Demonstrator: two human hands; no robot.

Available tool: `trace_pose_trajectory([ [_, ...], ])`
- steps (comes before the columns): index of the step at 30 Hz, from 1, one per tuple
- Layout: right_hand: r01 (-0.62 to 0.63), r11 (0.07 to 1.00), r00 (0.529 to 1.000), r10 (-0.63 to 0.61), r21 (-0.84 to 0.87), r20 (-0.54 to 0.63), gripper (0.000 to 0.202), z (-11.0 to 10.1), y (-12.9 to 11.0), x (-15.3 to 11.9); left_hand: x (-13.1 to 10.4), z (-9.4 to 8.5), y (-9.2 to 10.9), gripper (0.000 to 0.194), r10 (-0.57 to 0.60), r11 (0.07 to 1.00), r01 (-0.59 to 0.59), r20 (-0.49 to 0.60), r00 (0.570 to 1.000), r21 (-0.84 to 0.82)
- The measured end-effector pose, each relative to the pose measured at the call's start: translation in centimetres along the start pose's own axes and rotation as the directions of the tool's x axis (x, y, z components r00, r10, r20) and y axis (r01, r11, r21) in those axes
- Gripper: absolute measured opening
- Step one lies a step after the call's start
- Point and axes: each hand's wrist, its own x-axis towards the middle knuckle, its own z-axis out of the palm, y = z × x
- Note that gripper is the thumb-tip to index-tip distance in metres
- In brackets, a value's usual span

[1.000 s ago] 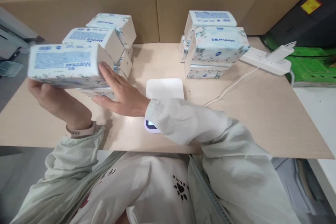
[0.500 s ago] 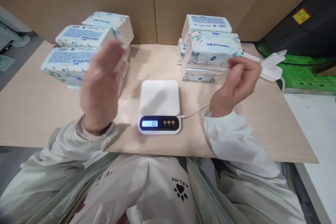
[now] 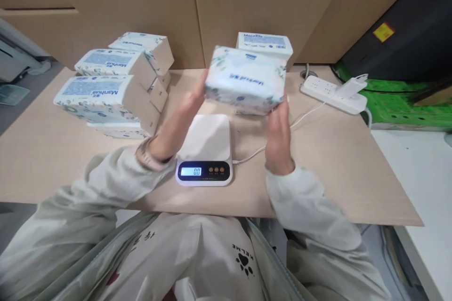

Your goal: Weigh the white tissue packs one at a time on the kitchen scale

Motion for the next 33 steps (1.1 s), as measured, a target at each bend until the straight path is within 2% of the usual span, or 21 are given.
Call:
trace_pose_trajectory([
  [2,0.015,0.996,0.998,-0.020,0.092,0.052,0.067,1.4,-1.4,-3.0,-4.8,-2.0,2.3,0.062,-0.067,0.997,0.068,-0.025,0.997,0.042],
  [4,0.016,0.995,0.989,-0.030,0.097,0.147,0.067,2.5,-2.2,-5.4,-9.1,-3.4,3.5,0.057,-0.106,0.991,0.116,-0.143,0.984,0.061],
  [6,0.002,0.998,0.976,-0.016,0.066,0.216,0.067,3.2,-2.6,-7.0,-12.2,-4.0,3.6,0.051,-0.143,0.985,0.162,-0.231,0.962,0.065],
  [8,-0.026,0.999,0.969,0.014,0.042,0.245,0.066,3.3,-2.5,-7.8,-13.8,-4.0,2.9,0.048,-0.158,0.981,0.182,-0.276,0.948,0.064],
  [11,-0.099,0.995,0.972,0.089,0.032,0.217,0.062,3.1,-1.9,-8.3,-14.1,-3.7,1.8,0.044,-0.125,0.984,0.158,-0.318,0.940,0.081],
  [13,-0.130,0.991,0.983,0.123,0.040,0.139,0.055,3.0,-1.6,-8.4,-13.6,-3.6,1.2,0.042,-0.072,0.988,0.117,-0.369,0.927,0.101],
  [16,-0.139,0.989,0.985,0.144,0.059,-0.098,0.045,3.3,-1.7,-8.1,-13.1,-3.8,0.9,0.035,0.037,0.988,0.037,-0.467,0.883,0.147],
  [19,-0.125,0.990,0.926,0.142,0.072,-0.350,0.040,3.7,-2.1,-7.5,-13.0,-4.1,0.8,0.028,0.075,0.986,0.021,-0.553,0.830,0.166],
  [21,-0.109,0.990,0.901,0.136,0.088,-0.413,0.041,3.8,-2.3,-7.3,-13.1,-4.2,0.8,0.028,0.049,0.988,0.046,-0.582,0.812,0.147],
  [28,-0.169,0.983,0.958,0.179,0.067,-0.223,0.052,3.1,-2.5,-7.8,-13.2,-4.2,0.9,0.032,-0.004,0.984,0.104,-0.572,0.820,0.143],
  [33,-0.168,0.983,0.959,0.181,0.075,-0.218,0.057,3.2,-2.5,-7.7,-13.1,-4.4,1.0,0.034,-0.015,0.983,0.114,-0.548,0.836,0.147],
])
